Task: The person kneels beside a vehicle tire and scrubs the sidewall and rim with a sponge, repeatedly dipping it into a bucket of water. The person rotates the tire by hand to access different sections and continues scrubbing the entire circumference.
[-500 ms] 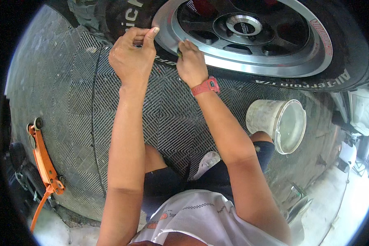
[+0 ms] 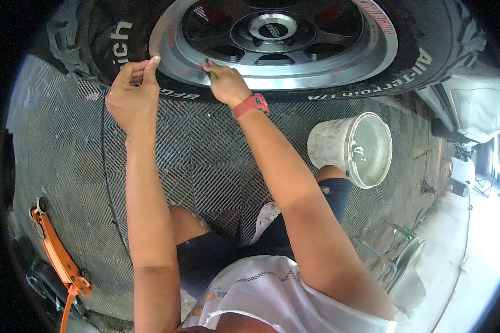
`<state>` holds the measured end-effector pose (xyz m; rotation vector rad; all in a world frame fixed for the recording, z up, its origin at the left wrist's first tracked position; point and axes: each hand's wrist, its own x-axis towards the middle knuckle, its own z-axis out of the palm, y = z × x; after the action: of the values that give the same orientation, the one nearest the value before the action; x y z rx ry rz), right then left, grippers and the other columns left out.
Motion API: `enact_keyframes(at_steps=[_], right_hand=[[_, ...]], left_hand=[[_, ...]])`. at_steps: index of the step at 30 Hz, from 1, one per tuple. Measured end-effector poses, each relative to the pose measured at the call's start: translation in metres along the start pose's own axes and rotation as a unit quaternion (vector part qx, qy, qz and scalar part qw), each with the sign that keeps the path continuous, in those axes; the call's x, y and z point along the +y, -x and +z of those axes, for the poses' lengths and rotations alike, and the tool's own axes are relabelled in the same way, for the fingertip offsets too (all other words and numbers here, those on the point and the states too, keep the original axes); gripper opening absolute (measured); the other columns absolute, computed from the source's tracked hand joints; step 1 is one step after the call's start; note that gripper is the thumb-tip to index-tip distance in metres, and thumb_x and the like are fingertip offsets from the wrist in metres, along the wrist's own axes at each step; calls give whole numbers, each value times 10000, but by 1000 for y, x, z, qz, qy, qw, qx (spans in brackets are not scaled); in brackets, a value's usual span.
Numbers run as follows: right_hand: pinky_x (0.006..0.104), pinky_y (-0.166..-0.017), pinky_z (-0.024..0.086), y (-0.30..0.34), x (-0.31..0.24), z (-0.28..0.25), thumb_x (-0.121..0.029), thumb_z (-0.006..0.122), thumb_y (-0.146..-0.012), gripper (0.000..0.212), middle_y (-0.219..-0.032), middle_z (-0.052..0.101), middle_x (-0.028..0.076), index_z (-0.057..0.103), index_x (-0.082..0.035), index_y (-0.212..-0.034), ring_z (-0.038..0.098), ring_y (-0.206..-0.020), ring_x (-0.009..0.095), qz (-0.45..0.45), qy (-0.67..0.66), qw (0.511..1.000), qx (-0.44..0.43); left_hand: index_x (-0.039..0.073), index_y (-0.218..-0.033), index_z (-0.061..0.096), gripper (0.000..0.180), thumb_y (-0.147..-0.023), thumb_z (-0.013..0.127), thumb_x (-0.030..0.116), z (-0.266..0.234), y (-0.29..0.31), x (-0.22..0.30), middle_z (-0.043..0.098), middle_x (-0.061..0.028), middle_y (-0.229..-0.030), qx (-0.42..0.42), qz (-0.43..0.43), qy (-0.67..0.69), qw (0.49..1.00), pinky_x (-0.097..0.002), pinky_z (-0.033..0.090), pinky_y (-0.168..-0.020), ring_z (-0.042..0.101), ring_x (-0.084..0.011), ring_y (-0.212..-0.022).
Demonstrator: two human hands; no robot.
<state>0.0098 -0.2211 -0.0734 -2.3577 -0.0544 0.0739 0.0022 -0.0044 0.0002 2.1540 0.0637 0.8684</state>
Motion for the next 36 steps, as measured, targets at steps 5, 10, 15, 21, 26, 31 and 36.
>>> enact_keyframes(at_steps=[5,10,15,21,26,31,36], right_hand=[[495,-1121,533,16,72,-12,-143,568,-988,446,-1448,683,207,704,-82,-1408,691,-1241,428,-49,223,973,20],[483,-1174,486,51,51,-3,44,572,-918,523,-1446,649,292,620,71,-1438,616,-1354,446,-6,144,974,177],[526,-1170,460,63,65,63,-13,694,-887,701,-1659,443,265,506,69,-1557,439,-1536,439,12,237,944,230],[511,-1232,389,52,30,88,34,653,-892,747,-1704,373,301,423,102,-1599,387,-1583,428,-40,145,970,190],[480,-1208,423,59,58,46,-66,644,-933,754,-1741,354,230,403,58,-1637,330,-1631,371,-174,269,947,22],[488,-1233,405,61,47,59,-99,647,-942,797,-1779,306,186,353,20,-1674,325,-1639,340,-122,261,956,50],[504,-1245,390,56,58,48,-108,650,-944,789,-1783,309,163,369,-1,-1674,329,-1635,347,-150,261,954,14]], left_hand=[[125,-812,783,207,-836,924,275,3,-1,-3,768,6,-731,9,7,42,999,-373,539,-629,734,-205,-670],[127,-806,781,196,-829,921,262,3,-1,-6,764,13,-725,16,6,32,999,-365,539,-624,729,-206,-676],[127,-809,781,186,-832,922,247,5,2,-2,767,23,-727,18,16,35,999,-356,537,-616,719,-184,-663],[121,-816,778,186,-835,925,233,4,3,-4,780,22,-744,18,25,32,999,-346,540,-618,733,-171,-673],[120,-821,776,193,-844,922,244,4,2,-3,783,19,-752,6,8,32,999,-359,546,-642,748,-178,-690],[114,-826,779,198,-847,921,249,5,2,-1,785,1,-756,8,12,11,1000,-363,548,-650,747,-187,-687],[100,-831,780,208,-847,923,251,3,3,2,785,-12,-752,2,-1,20,1000,-347,549,-649,754,-185,-677]])
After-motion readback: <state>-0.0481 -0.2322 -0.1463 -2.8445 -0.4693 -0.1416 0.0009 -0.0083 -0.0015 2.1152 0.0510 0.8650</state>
